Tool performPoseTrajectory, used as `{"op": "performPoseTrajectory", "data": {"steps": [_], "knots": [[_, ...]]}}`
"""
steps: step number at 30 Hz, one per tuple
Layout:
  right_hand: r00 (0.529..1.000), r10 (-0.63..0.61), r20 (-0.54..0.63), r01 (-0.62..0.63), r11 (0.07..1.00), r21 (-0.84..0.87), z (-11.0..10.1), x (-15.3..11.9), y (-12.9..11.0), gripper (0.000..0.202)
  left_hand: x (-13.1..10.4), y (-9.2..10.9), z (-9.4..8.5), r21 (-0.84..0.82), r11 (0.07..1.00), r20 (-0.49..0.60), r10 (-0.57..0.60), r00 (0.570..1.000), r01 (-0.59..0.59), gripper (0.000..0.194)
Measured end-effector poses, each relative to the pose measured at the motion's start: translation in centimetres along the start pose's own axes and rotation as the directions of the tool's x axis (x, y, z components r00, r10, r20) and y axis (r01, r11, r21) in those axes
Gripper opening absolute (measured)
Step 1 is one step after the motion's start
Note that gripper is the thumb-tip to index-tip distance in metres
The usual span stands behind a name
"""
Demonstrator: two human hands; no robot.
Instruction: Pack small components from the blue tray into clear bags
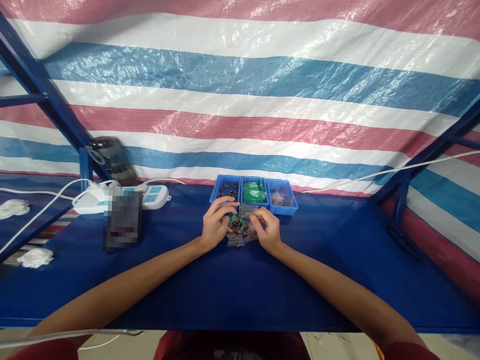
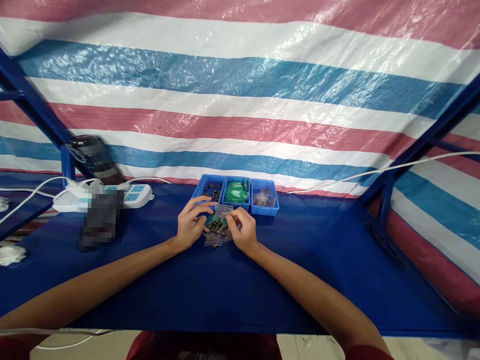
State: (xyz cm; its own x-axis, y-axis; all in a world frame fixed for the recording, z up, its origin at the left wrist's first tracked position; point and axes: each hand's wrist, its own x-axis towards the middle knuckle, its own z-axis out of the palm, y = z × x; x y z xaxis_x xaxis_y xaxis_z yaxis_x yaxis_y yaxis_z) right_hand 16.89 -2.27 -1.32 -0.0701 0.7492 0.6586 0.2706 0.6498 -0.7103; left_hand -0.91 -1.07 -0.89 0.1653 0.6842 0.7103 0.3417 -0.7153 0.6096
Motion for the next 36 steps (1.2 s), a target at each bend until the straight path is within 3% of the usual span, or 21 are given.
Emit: {"op": "performPoseTrajectory", "data": {"steps": [5, 11, 19, 25, 36], "knots": [[1.0, 0.009, 0.003, -0.009, 1.0, 0.008, -0.01, -0.07, 0.06, 0.022, 0.27, 0.15, 0.06, -0.037, 0.999, -0.04, -0.008, 0.999, 0.007, 0.024], [1.0, -0.006, 0.017, 0.006, 1.0, -0.006, 0.0, 0.0, 0.15, 0.021, 0.62, 0.35, 0.27, -0.01, 1.0, 0.186, -0.008, 0.983, 0.01, 0.025], [0.998, -0.003, 0.061, 0.004, 1.0, -0.016, -0.11, 0.18, -0.06, 0.019, 0.62, -0.07, 0.66, 0.073, 0.997, 0.212, -0.014, 0.977, -0.002, 0.022], [1.0, -0.001, 0.028, 0.002, 0.999, -0.035, -0.07, -0.05, 0.0, 0.017, 0.76, 0.27, 0.72, 0.017, 0.999, 0.256, -0.054, 0.965, 0.052, 0.018], [0.997, -0.027, 0.074, 0.031, 0.998, -0.053, -0.17, -0.03, 0.04, 0.015, 0.78, 0.62, 0.61, -0.012, 1.0, 0.25, -0.002, 0.968, 0.006, 0.015]]}}
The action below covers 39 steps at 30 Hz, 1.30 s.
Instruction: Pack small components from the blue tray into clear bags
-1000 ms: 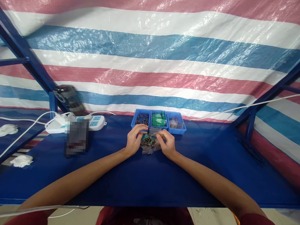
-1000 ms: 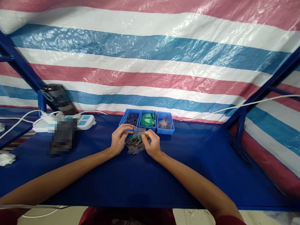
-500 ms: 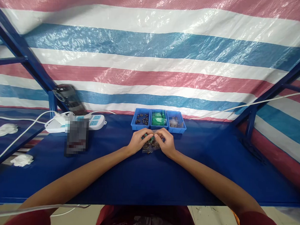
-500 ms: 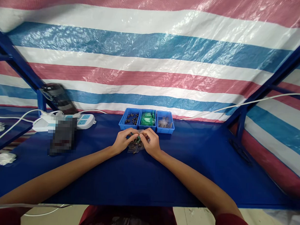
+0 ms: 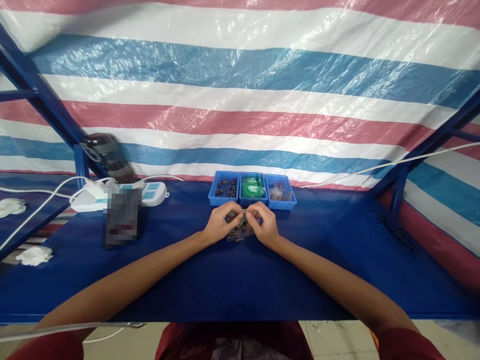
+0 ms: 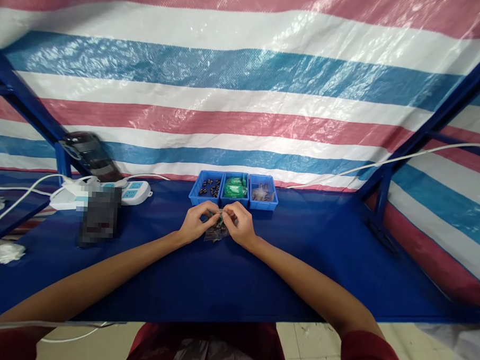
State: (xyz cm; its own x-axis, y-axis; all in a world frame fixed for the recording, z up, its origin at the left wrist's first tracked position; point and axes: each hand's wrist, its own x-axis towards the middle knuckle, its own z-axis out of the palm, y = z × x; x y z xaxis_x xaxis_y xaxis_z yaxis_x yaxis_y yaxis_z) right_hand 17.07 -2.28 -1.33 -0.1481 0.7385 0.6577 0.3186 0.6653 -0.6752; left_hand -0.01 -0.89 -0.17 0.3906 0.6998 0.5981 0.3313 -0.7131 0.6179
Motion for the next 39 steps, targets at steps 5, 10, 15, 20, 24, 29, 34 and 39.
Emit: {"op": "performPoseTrajectory", "data": {"steps": [5, 10, 15, 20, 24, 29, 34, 39], "knots": [[1.0, 0.012, 0.013, -0.012, 1.0, -0.007, -0.24, -0.08, 0.06, 0.015, -0.06, -0.33, 0.33, 0.018, 1.0, -0.015, -0.007, 1.0, 0.008, 0.016], [0.999, 0.037, 0.014, -0.037, 0.999, 0.001, -0.12, -0.1, 0.15, 0.015, -0.1, -0.26, 0.31, 0.007, 1.0, -0.02, 0.008, 1.0, -0.008, 0.016], [1.0, 0.02, 0.015, -0.02, 1.0, 0.004, 0.01, -0.08, -0.04, 0.015, -0.14, -0.18, 0.01, -0.006, 0.999, -0.007, 0.043, 0.999, -0.043, 0.015], [1.0, 0.01, 0.007, -0.01, 1.0, -0.017, 0.11, 0.01, -0.26, 0.018, -0.17, -0.27, -0.11, 0.027, 0.997, -0.001, 0.078, 0.997, -0.078, 0.02], [1.0, 0.001, -0.012, -0.001, 1.0, -0.029, 0.07, 0.05, -0.3, 0.019, -0.46, -0.75, 0.19, 0.01, 1.0, -0.047, -0.004, 0.999, 0.005, 0.015], [1.0, -0.005, -0.027, 0.005, 1.0, -0.013, 0.09, 0.01, -0.27, 0.017, -0.84, -1.02, 0.37, 0.019, 1.0, -0.087, -0.023, 0.996, 0.025, 0.015], [0.998, -0.043, -0.049, 0.042, 0.999, -0.006, 0.17, -0.09, -0.18, 0.016, -0.83, -0.82, 0.22, -0.01, 0.999, -0.089, -0.042, 0.995, 0.041, 0.015], [0.996, -0.045, -0.075, 0.044, 0.999, -0.021, 0.24, -0.18, -0.12, 0.016, -0.54, -0.74, 0.02, -0.028, 0.999, -0.055, -0.018, 0.998, 0.016, 0.017]]}}
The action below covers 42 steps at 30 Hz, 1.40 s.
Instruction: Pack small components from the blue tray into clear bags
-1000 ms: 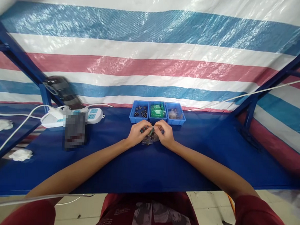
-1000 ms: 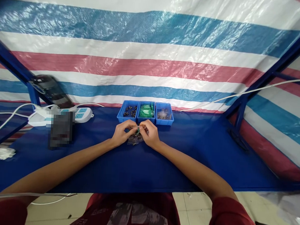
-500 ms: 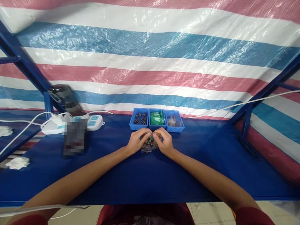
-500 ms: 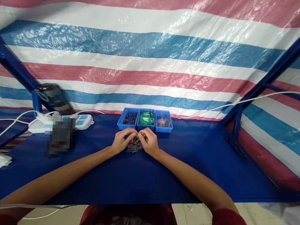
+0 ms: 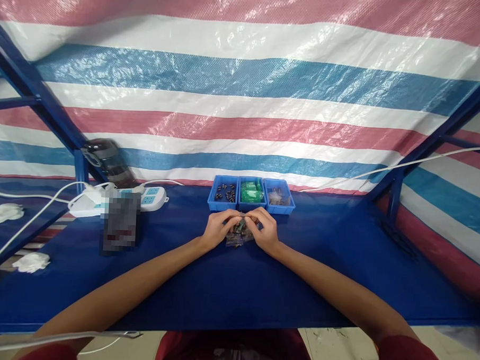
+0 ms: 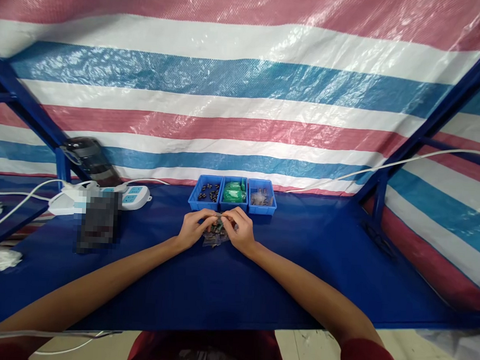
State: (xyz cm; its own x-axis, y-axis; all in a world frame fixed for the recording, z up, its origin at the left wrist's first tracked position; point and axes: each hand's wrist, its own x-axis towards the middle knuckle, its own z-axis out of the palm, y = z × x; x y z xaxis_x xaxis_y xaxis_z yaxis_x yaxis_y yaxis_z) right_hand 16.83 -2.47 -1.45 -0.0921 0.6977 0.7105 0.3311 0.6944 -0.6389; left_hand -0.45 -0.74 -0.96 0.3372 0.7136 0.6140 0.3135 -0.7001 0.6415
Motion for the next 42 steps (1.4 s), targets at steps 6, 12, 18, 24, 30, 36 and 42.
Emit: {"op": "performPoseTrajectory", "data": {"steps": [6, 12, 18, 24, 30, 36, 42], "knots": [[1.0, 0.011, -0.003, -0.011, 1.0, 0.001, 0.0, 0.1, 0.1, 0.018, -0.1, 0.1, 0.0, 0.073, 0.997, -0.025, 0.016, 1.0, -0.014, 0.019], [0.997, 0.07, 0.026, -0.07, 0.997, -0.01, 0.0, 0.0, -0.1, 0.02, -0.4, -0.1, 0.3, 0.008, 0.998, -0.05, -0.054, 0.997, 0.055, 0.019], [0.963, 0.267, -0.047, -0.261, 0.96, 0.1, -0.4, 1.0, 0.3, 0.023, -0.2, -0.1, 0.2, -0.073, 0.994, -0.084, -0.085, 0.993, 0.079, 0.03], [0.838, 0.497, -0.225, -0.504, 0.863, 0.032, -6.0, 6.9, 3.7, 0.027, -0.1, -0.2, 0.2, -0.107, 0.991, -0.149, -0.094, 0.984, 0.079, 0.025], [0.913, 0.39, -0.118, -0.402, 0.814, -0.42, -8.2, 8.5, 3.6, 0.022, 0.0, -0.2, 0.2, -0.154, 0.981, -0.192, -0.148, 0.97, 0.119, 0.023], [0.76, 0.284, 0.585, 0.034, 0.881, -0.472, -5.0, 5.9, -0.5, 0.013, 0.2, 0.3, 0.2, -0.137, 0.979, -0.206, -0.177, 0.963, 0.151, 0.022], [0.646, 0.384, 0.659, 0.182, 0.762, -0.622, -3.8, 4.2, -0.7, 0.038, 0.2, 0.3, 0.2, -0.14, 0.981, -0.199, -0.164, 0.966, 0.138, 0.021]]}}
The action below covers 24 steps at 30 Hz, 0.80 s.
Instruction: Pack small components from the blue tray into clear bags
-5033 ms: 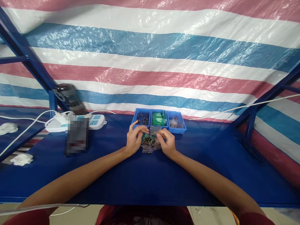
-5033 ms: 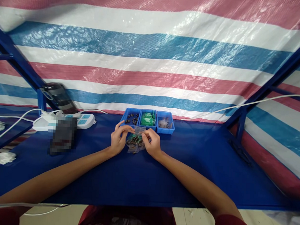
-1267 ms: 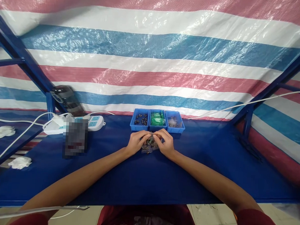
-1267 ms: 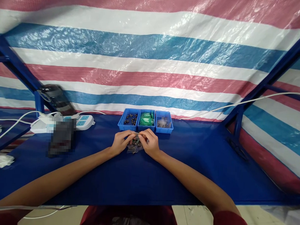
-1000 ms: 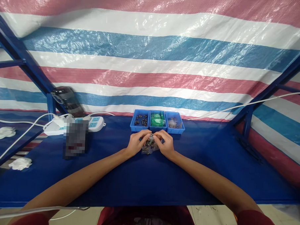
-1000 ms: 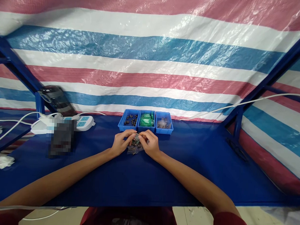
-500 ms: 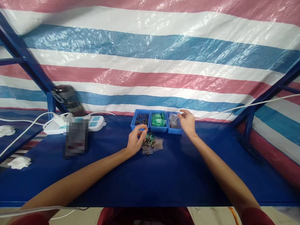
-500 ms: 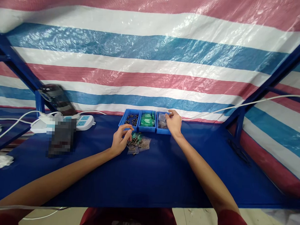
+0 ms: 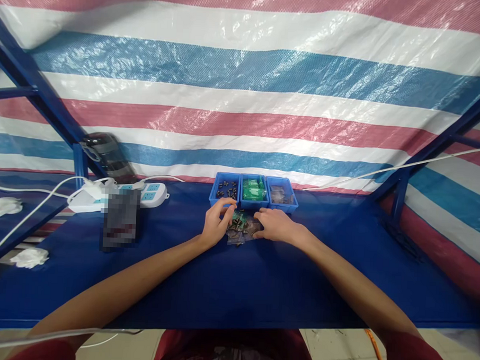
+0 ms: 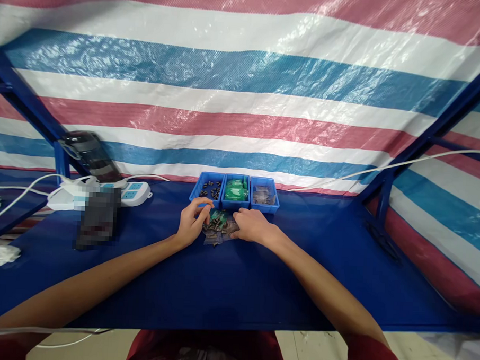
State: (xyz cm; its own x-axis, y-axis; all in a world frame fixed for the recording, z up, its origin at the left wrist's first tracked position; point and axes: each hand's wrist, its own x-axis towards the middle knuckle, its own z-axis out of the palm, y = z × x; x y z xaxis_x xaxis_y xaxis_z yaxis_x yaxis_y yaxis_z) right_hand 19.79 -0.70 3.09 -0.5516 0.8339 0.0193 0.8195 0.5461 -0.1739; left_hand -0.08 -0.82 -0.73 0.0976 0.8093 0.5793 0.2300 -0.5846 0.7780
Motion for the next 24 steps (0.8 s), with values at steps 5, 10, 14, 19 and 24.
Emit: {"op": "performPoseTrajectory", "data": {"steps": [5, 10, 14, 19, 24], "knots": [[1.0, -0.01, -0.005, 0.01, 1.0, 0.006, 0.7, 0.3, 0.5, 0.03, 0.0, -0.1, 0.0, 0.019, 1.0, 0.031, 0.007, 0.999, -0.008, 0.018], [1.0, 0.014, -0.004, -0.014, 0.999, 0.04, 0.6, 0.5, 0.6, 0.023, 0.1, 0.2, -0.2, 0.063, 0.998, 0.05, 0.018, 0.999, -0.021, 0.017], [1.0, 0.018, -0.024, -0.015, 0.995, 0.097, 0.2, 0.5, 0.8, 0.017, 0.1, 0.2, -0.2, 0.071, 0.997, 0.067, 0.039, 0.997, -0.044, 0.019], [0.992, -0.007, -0.124, 0.024, 0.99, 0.14, 0.0, 0.6, 1.2, 0.021, 0.1, 0.0, -0.1, 0.085, 0.995, 0.072, 0.048, 0.996, -0.054, 0.016], [0.98, 0.004, -0.198, 0.033, 0.983, 0.182, -1.2, 0.5, 1.1, 0.016, 0.2, 0.2, -0.3, 0.131, 0.991, 0.126, 0.019, 0.992, -0.035, 0.019]]}}
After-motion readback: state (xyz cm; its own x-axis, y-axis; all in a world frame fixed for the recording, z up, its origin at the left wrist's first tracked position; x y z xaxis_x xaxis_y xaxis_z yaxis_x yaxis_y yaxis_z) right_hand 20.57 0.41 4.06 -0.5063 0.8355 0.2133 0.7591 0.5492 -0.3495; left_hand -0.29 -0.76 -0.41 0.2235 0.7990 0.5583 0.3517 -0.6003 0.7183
